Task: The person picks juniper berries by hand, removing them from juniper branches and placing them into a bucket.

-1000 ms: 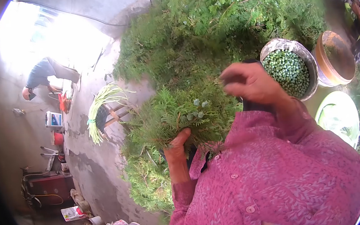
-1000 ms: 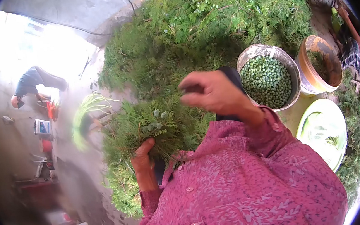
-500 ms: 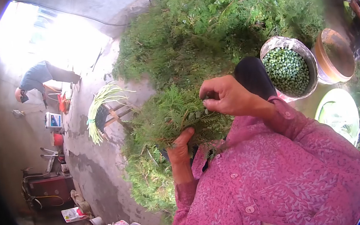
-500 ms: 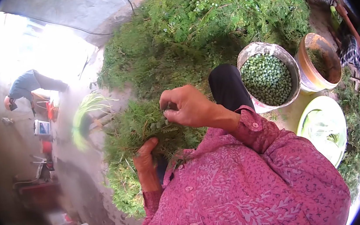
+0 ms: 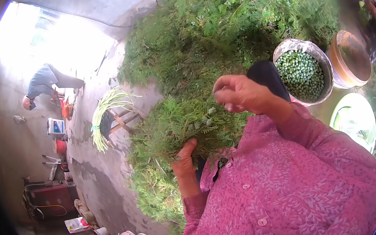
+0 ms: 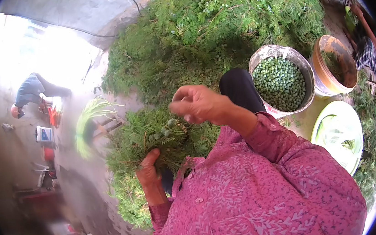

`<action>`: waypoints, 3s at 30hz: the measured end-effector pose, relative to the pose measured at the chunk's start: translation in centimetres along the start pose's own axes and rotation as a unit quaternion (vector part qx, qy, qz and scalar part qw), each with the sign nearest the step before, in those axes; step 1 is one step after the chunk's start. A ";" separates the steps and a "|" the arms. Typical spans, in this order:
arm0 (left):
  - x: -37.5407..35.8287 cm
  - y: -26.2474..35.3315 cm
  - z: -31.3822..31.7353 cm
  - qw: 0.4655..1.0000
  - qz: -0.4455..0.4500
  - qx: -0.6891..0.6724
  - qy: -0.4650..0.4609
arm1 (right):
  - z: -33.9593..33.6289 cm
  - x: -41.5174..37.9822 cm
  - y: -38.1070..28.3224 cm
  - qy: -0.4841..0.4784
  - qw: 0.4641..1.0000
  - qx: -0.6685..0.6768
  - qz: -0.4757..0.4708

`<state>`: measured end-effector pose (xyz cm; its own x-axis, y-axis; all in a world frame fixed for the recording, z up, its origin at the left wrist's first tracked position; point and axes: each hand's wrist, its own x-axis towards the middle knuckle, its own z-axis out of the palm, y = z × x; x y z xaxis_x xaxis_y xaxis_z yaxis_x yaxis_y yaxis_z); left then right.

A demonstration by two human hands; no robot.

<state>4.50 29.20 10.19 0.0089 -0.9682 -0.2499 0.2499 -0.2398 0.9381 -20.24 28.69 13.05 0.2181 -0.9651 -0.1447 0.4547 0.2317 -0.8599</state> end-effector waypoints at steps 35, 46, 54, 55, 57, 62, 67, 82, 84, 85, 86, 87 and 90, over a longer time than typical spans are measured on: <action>0.0 -0.3 0.9 0.993 0.067 0.091 -0.042 | 1.4 1.0 2.1 -0.028 0.995 -0.094 0.033; 0.4 -0.5 0.1 0.997 0.059 0.055 -0.018 | 1.7 -0.1 0.1 -0.079 0.996 -0.009 0.034; -0.1 0.3 0.8 0.995 0.053 0.063 -0.050 | 2.7 1.9 2.7 -0.005 0.879 -0.363 -0.310; 0.0 0.1 0.6 0.995 0.053 0.066 -0.053 | 2.9 1.8 2.6 -0.025 0.882 -0.369 -0.293; 0.0 0.0 0.5 0.995 0.051 0.069 -0.058 | 3.3 1.6 2.8 -0.042 0.884 -0.374 -0.276; 0.0 0.1 1.0 0.993 0.062 0.066 -0.071 | 3.8 1.6 3.1 -0.074 0.893 -0.387 -0.220; -0.6 0.4 1.7 0.991 0.067 0.095 -0.064 | 3.2 1.4 2.6 -0.109 0.926 -0.337 -0.133; 0.5 -0.7 2.9 0.989 0.032 0.129 -0.066 | 1.7 -0.1 2.8 -0.074 0.932 -0.325 -0.143; 0.2 -0.5 3.8 0.990 0.024 0.116 -0.075 | 1.2 -0.7 2.5 -0.070 0.949 -0.288 -0.106; 0.0 -0.3 4.3 0.988 0.028 0.128 -0.087 | 0.9 -1.1 2.2 -0.059 0.975 -0.213 -0.037; -0.1 -0.2 4.7 0.985 0.031 0.139 -0.098 | 0.7 -1.4 1.9 -0.045 0.989 -0.134 0.033; -0.4 -0.1 5.2 0.986 0.032 0.136 -0.096 | 0.3 -1.7 1.8 -0.047 0.989 -0.138 0.035; -0.8 -0.1 5.6 0.990 0.054 0.102 -0.086 | -1.5 -3.0 1.1 -0.018 0.997 0.066 0.040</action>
<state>-1.00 29.62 11.67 -0.1438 -0.9826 -0.1177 0.0548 -0.1267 0.9904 -21.72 31.69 11.81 0.2889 -0.9381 -0.1910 0.5433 0.3249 -0.7741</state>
